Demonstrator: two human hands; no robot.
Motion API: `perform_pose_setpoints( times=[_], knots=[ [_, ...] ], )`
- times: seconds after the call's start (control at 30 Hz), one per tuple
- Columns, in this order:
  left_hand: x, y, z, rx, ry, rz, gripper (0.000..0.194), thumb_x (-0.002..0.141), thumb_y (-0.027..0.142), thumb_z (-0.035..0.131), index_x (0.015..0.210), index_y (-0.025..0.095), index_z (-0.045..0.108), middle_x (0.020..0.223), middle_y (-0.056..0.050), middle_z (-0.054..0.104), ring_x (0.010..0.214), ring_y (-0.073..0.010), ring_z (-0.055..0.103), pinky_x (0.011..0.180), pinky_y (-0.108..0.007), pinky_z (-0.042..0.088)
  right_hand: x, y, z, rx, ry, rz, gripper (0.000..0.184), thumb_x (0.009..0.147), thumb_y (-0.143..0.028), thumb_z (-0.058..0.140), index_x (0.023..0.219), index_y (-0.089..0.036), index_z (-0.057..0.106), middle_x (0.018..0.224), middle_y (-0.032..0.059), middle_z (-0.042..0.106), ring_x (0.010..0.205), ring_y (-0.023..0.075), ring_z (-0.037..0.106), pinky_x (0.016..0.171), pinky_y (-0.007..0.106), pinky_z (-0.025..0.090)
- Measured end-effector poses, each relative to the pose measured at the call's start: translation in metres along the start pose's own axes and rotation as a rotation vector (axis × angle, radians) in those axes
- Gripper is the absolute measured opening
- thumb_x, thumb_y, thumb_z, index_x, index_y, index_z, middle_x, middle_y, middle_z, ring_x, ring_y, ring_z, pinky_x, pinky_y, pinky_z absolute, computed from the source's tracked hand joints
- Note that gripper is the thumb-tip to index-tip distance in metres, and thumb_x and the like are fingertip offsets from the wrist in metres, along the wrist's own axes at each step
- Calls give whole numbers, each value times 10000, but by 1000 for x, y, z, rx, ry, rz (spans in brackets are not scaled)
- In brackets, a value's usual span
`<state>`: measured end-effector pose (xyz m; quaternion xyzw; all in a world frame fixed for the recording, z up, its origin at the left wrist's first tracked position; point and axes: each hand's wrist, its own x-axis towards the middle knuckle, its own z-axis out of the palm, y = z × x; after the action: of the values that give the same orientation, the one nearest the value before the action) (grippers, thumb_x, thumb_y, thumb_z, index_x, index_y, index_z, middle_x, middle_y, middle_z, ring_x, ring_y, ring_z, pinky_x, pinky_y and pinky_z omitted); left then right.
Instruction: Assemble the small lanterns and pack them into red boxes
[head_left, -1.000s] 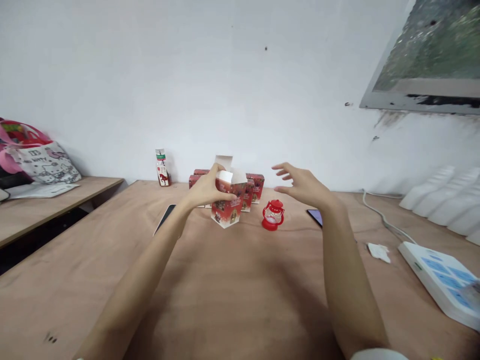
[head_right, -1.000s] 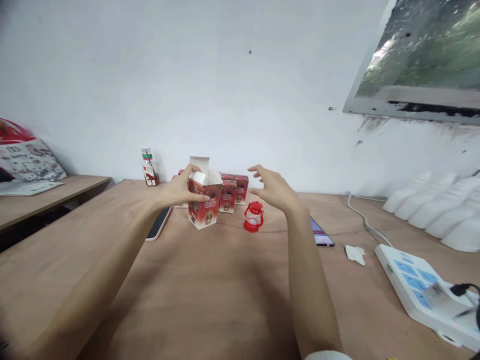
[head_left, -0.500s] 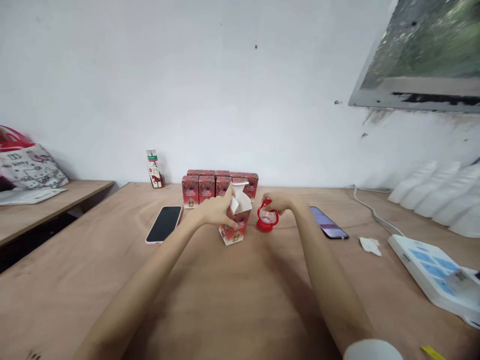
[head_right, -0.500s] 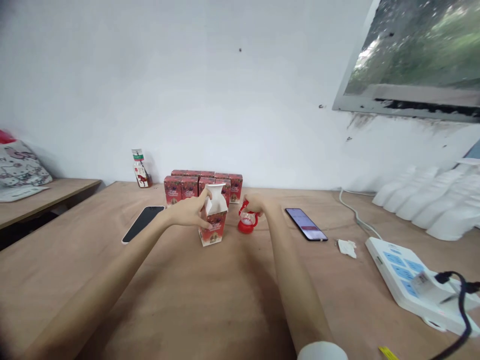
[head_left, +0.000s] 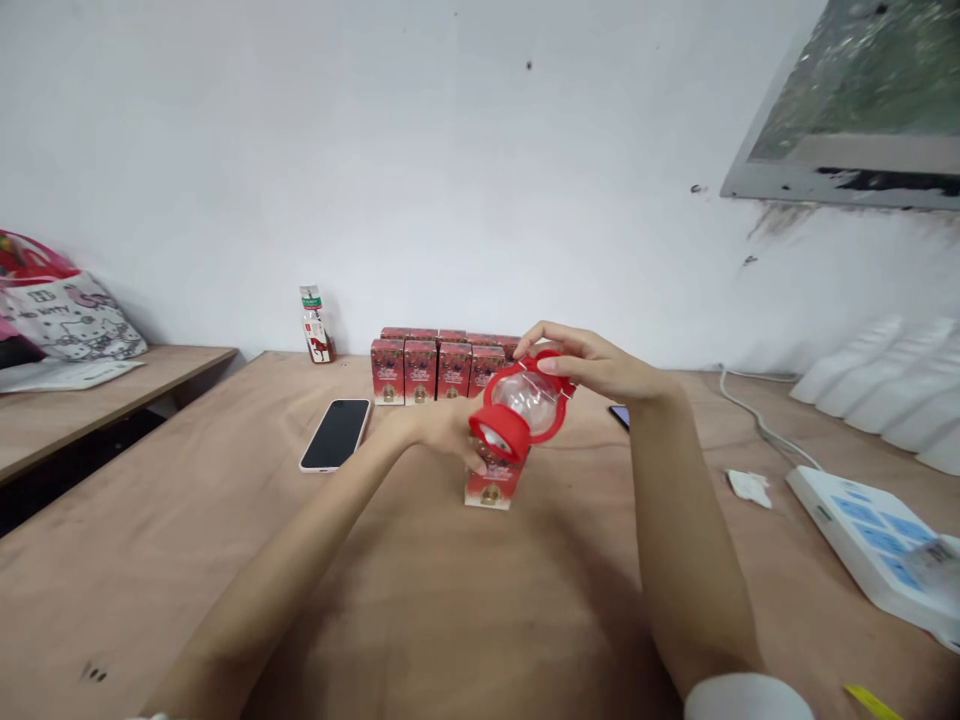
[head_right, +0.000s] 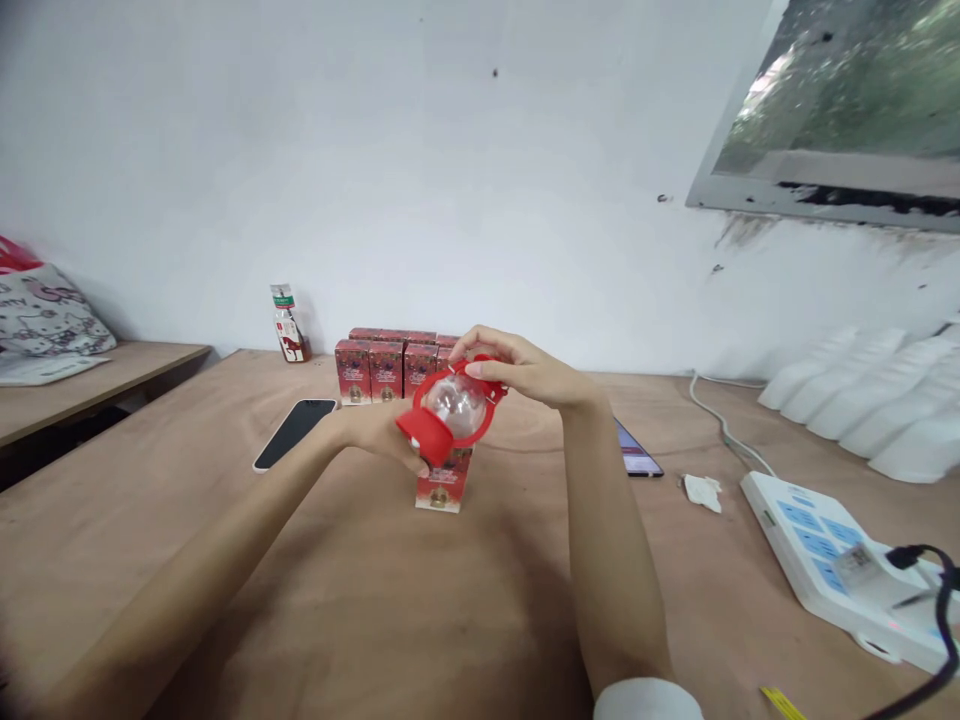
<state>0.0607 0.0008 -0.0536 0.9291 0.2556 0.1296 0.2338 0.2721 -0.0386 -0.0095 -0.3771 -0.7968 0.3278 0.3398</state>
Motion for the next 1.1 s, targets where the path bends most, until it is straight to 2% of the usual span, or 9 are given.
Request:
perform_pose_setpoints(
  times=[0.07, 0.13, 0.27, 0.33, 0.43, 0.67, 0.87, 0.97, 1.1],
  knots=[
    [0, 2, 0, 24, -123, -40, 261, 579, 237, 716, 763, 200, 536, 639, 32, 583, 632, -174, 591, 577, -242, 433, 3, 4, 0, -28, 85, 43, 211, 805, -376, 553, 939, -213, 564, 850, 18, 587, 679, 117, 494, 568, 234, 398],
    [0, 1, 0, 71, -185, -98, 324, 582, 258, 715, 845, 189, 539, 691, 9, 604, 658, -187, 596, 573, -243, 425, 3, 9, -2, -52, 111, 88, 211, 799, -374, 557, 932, -210, 566, 832, 17, 580, 684, 121, 495, 576, 241, 401],
    [0, -4, -3, 55, -137, -155, 682, 588, 288, 715, 1153, 162, 354, 794, -32, 633, 704, -214, 619, 561, -245, 418, -1, 15, -12, -117, 180, 156, 244, 787, -391, 572, 945, -205, 561, 824, 22, 591, 699, 131, 514, 599, 256, 414],
    [0, -4, -3, 33, -110, -153, 683, 616, 296, 700, 1150, 169, 293, 797, -36, 629, 700, -218, 622, 562, -253, 416, -3, 16, -14, -190, 248, 216, 263, 776, -396, 588, 954, -205, 557, 824, 29, 605, 715, 144, 536, 612, 265, 427],
    [1, -1, -3, 75, -25, -140, 583, 651, 275, 673, 1073, 190, 279, 782, -28, 606, 674, -212, 612, 564, -261, 407, -2, 15, -13, -323, 318, 295, 256, 762, -373, 602, 954, -211, 555, 844, 35, 622, 729, 158, 560, 625, 277, 439],
    [4, -2, -4, 203, 60, -185, 555, 674, 381, 674, 1015, 192, 279, 725, -13, 557, 645, -230, 594, 551, -276, 382, 9, 13, -3, -435, 265, 265, 294, 715, -370, 645, 951, -224, 550, 919, 40, 653, 792, 180, 592, 656, 287, 467],
    [6, -10, -5, 90, 68, -144, 552, 641, 362, 703, 949, 215, 268, 715, 9, 543, 634, -217, 585, 557, -280, 390, 5, 8, -3, -361, 137, 218, 303, 696, -372, 658, 928, -208, 553, 940, 56, 643, 790, 179, 592, 625, 272, 472],
    [7, -10, -2, 35, 28, -89, 543, 628, 319, 711, 899, 230, 249, 691, 39, 506, 619, -193, 571, 540, -262, 376, 5, 7, -1, -383, 78, 219, 260, 711, -301, 630, 939, -206, 547, 912, 40, 642, 760, 166, 587, 621, 260, 455],
    [8, -7, 2, 13, 18, -88, 531, 638, 315, 707, 862, 236, 232, 663, 57, 472, 583, -171, 538, 517, -252, 349, 14, 7, 9, -558, 81, 162, 213, 745, -166, 531, 952, -202, 567, 917, 28, 649, 815, 172, 581, 706, 273, 425]
  ],
)
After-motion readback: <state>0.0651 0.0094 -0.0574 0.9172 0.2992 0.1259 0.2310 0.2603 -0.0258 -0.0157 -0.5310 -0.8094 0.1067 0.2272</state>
